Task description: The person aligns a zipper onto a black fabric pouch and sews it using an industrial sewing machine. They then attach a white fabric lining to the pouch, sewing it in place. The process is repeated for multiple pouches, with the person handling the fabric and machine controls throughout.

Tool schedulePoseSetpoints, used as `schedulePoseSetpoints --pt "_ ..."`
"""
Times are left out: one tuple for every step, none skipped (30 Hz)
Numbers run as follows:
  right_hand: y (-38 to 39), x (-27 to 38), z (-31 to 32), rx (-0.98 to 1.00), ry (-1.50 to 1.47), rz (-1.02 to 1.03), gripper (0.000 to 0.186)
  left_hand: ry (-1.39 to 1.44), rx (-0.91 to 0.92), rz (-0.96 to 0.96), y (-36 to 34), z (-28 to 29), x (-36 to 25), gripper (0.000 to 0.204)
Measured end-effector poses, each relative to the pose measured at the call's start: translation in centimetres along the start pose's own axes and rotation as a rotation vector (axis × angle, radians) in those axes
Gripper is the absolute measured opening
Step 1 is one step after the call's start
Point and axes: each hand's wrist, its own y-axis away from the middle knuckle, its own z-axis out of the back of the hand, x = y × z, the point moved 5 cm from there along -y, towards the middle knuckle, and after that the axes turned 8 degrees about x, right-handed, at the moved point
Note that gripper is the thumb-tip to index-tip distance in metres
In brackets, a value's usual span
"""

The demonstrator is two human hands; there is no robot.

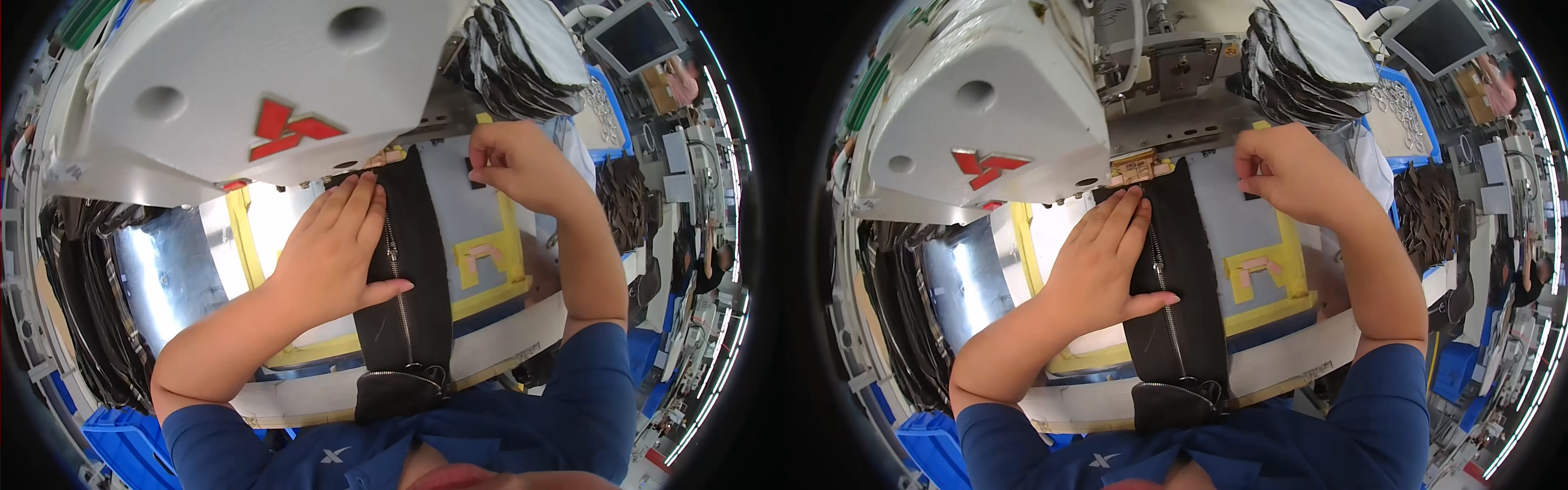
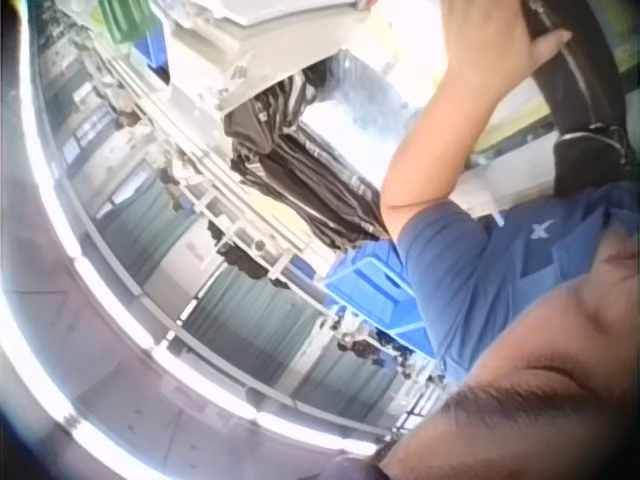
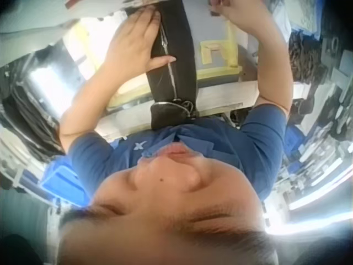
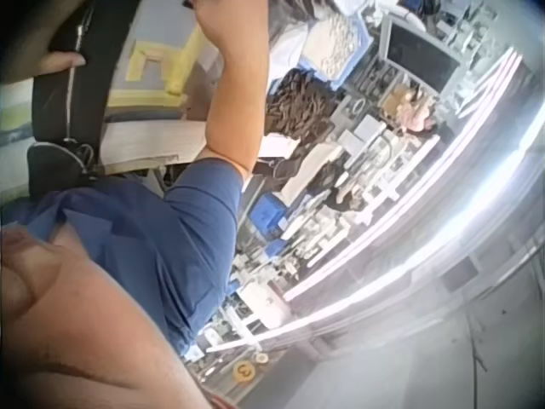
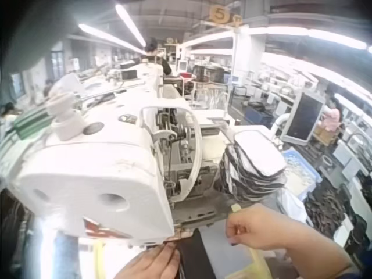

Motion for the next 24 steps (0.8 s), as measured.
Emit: schedulePoseSetpoints --pt "0.1 1.0 0.4 -0.056 -0.016 0.087 0.031 0.002 0.000 -0.004 0.0 -0.1 0.0 0.109" --pt "0.2 1.9 0.7 -0.113 -0.033 0.173 0.031 0.004 0.000 -0.008 0.1 -0.1 0.0 0.109" --pt "0.4 2.5 1.0 -0.170 -0.051 0.258 0.031 -0.007 0.010 0.003 0.3 -0.1 0.0 0.108" --pt "0.6 2.3 1.2 -0.210 0.052 0.295 0.030 -0.012 0.012 0.005 0.3 -0.1 0.1 0.108" --pt "0.7 1.6 1.2 -0.249 0.155 0.332 0.029 -0.018 0.014 0.006 0.2 0.0 0.1 0.108" --pt "0.9 1.4 1.3 -0.286 0.259 0.368 0.029 -0.018 0.018 0.000 0.2 0.0 0.0 0.108" --pt "0.5 0.7 1.0 -0.229 0.236 0.191 0.027 -0.023 0.021 0.006 0.2 0.0 0.0 0.108" --pt "0.4 0.2 0.4 -0.171 0.214 0.014 0.026 -0.027 0.025 0.012 0.3 -0.1 0.0 0.108" --pt "0.5 -0.5 -0.1 -0.113 0.191 -0.163 0.024 -0.028 0.022 0.012 0.3 -0.2 0.0 0.108" --pt "0.8 -0.5 -0.5 -0.139 0.170 -0.112 0.024 -0.025 0.018 0.008 0.3 -0.3 0.0 0.108" --pt "1.0 -0.9 -1.2 -0.166 0.144 -0.058 0.023 -0.026 0.018 0.004 0.3 -0.4 0.0 0.108" --pt "1.1 -1.3 -1.5 -0.192 0.119 -0.004 0.023 -0.028 0.018 0.005 0.3 -0.4 0.1 0.108" --pt "1.1 -1.6 -1.7 -0.194 0.124 0.050 0.022 -0.031 0.019 0.004 0.3 -0.4 0.1 0.108" --pt "1.1 -1.8 -1.8 -0.196 0.130 0.104 0.021 -0.035 0.020 0.002 0.3 -0.4 0.1 0.108" --pt "1.2 -1.7 -1.7 -0.198 0.135 0.158 0.020 -0.030 0.019 0.002 0.3 -0.4 0.0 0.108" --pt "1.2 -1.6 -1.7 -0.182 0.102 0.145 0.018 -0.028 0.020 0.006 0.3 -0.4 0.0 0.108" --pt "1.4 -1.2 -1.7 -0.166 0.070 0.132 0.017 -0.025 0.021 0.009 0.4 -0.4 0.1 0.108" --pt "1.7 -0.8 -1.5 -0.150 0.037 0.118 0.015 -0.027 0.019 0.008 0.4 -0.4 0.1 0.109" --pt "1.9 -0.1 -1.1 -0.177 0.042 0.100 0.013 -0.028 0.018 0.011 0.4 -0.4 0.1 0.109" --pt "2.2 0.8 -0.6 -0.204 0.046 0.082 0.013 -0.029 0.018 0.014 0.4 -0.4 0.1 0.109" --pt "2.3 1.2 -0.2 -0.231 0.050 0.064 0.013 -0.031 0.023 0.020 0.5 -0.4 0.1 0.109" --pt "2.3 1.4 0.0 -0.226 0.123 0.092 0.014 -0.031 0.026 0.019 0.5 -0.4 0.1 0.109" --pt "2.0 1.4 0.4 -0.220 0.197 0.119 0.015 -0.031 0.028 0.019 0.5 -0.4 0.2 0.109" --pt "2.0 1.5 0.6 -0.214 0.270 0.147 0.017 -0.027 0.029 0.017 0.5 -0.4 0.1 0.109"
